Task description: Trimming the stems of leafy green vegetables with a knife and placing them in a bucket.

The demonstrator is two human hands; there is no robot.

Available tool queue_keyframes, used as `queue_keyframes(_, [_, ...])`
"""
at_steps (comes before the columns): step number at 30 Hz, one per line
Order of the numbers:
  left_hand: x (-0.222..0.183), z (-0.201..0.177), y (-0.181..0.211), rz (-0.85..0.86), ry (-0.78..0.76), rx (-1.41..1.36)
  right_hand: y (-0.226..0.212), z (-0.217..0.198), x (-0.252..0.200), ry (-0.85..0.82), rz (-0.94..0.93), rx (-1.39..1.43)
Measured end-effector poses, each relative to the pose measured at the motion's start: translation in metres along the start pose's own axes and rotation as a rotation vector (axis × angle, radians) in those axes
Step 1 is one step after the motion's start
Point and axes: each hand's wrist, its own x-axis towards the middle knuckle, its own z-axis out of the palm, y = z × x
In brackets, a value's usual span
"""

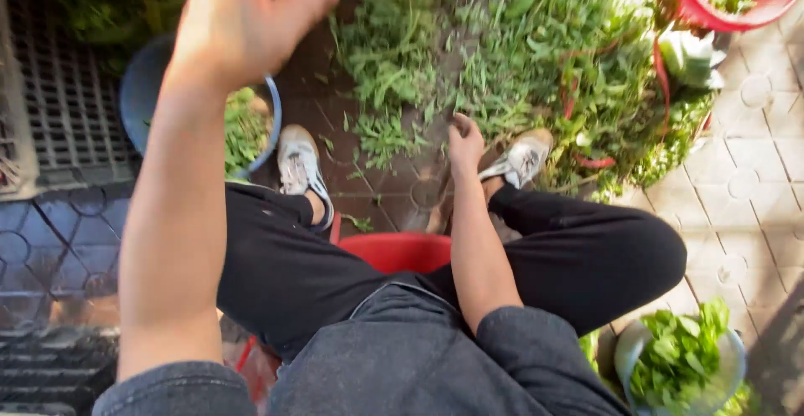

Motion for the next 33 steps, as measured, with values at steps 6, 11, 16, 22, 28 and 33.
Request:
queue_keyframes(6, [-0.091,0.004,-0.045,-0.279,-0.301,0.563,0.067,0.045,0.009,-0.265,-0.221,-0.521])
queue_keyframes(11, [-0.105,0.001,-0.059,-0.111,-0.147,0.797,0.050,0.094,-0.017,-0.253,-0.155,-0.707])
queue_keyframes(16, [-0.083,0.011,-0.038,-0.288,-0.279,0.554,0.086,0.106,0.025,-0.282,-0.289,-0.872])
queue_keyframes(22, [-0.060,0.071,-0.086,-0.164,-0.294,0.720,0.008,0.050,0.000,-0.437,-0.349,-0.529])
queue_keyframes(28, [-0.038,0.139,-0.101,0.018,-0.332,0.744,-0.104,-0.022,-0.055,-0.542,-0.502,-0.175])
queue_keyframes(33, [-0.027,0.178,-0.143,-0.042,-0.387,0.660,-0.133,-0.060,-0.080,-0.443,-0.494,0.154])
